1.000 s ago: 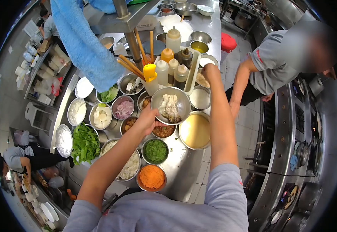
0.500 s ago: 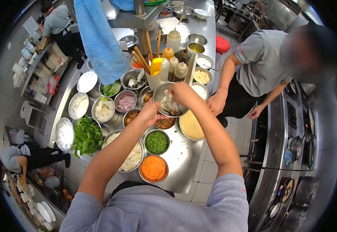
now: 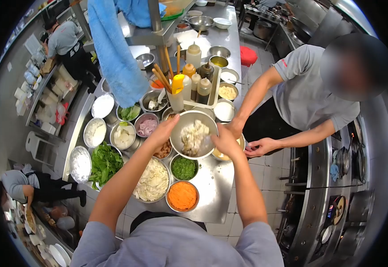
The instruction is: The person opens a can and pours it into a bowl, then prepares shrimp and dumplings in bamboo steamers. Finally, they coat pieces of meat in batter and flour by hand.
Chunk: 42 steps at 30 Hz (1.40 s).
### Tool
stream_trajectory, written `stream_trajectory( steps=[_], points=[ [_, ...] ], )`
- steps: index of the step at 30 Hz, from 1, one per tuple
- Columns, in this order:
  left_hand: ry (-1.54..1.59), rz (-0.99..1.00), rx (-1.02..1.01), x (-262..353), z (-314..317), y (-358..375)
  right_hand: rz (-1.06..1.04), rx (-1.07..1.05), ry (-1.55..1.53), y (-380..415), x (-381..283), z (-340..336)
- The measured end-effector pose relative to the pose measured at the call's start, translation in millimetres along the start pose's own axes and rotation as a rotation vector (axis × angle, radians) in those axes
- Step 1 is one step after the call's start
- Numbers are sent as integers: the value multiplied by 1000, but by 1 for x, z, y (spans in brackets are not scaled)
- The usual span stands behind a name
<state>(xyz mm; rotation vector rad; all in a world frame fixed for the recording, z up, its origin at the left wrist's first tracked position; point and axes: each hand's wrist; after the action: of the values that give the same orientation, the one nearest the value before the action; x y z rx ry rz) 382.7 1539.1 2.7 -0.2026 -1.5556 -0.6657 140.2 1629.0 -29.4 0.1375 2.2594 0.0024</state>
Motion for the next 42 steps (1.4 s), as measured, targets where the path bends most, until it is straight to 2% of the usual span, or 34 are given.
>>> stream_trajectory(
  steps=[1,2,4,5,7,9,12,15,19,20,23,29,34,42],
  points=[
    [-146,30,-52,10,-1,-5,11,34,-106,19,-4,4],
    [-370,175,-52,0,-3,-27,-7,119,-110,38,1,9],
    [-386,325,-11,-11,17,-70,231,93,-190,77,-7,11],
    [-449,408,44,0,30,-87,187,122,-202,93,-3,16],
    [-630,573,210,29,53,-124,236,128,-206,123,-4,20],
    [-751,544,435,39,57,-187,311,115,-261,149,-7,19],
    [-973,378,693,17,53,-261,399,129,-160,178,-1,24],
    [-1337,307,565,20,52,-268,415,194,-216,205,7,26],
    [-1495,395,601,23,49,-267,555,171,-163,225,-7,13],
    [-1510,441,617,22,47,-269,540,186,-157,228,-3,14],
    [-1535,266,502,30,48,-284,505,220,-135,237,7,17],
    [-1704,390,383,26,37,-285,546,206,-132,235,4,12],
    [-1701,307,267,33,28,-279,557,217,-124,230,4,9],
    [-1630,405,286,29,28,-281,491,219,-127,228,21,19]
  ],
)
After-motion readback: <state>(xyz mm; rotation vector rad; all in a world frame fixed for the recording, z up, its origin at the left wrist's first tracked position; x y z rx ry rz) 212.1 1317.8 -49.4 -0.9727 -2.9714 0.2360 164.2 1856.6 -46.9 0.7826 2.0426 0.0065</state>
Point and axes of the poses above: each hand's wrist, its own y-axis away from the middle knuckle, its own z-axis out of the palm, x = y × z, and after that the axes turned 1 degree about x, right-handed
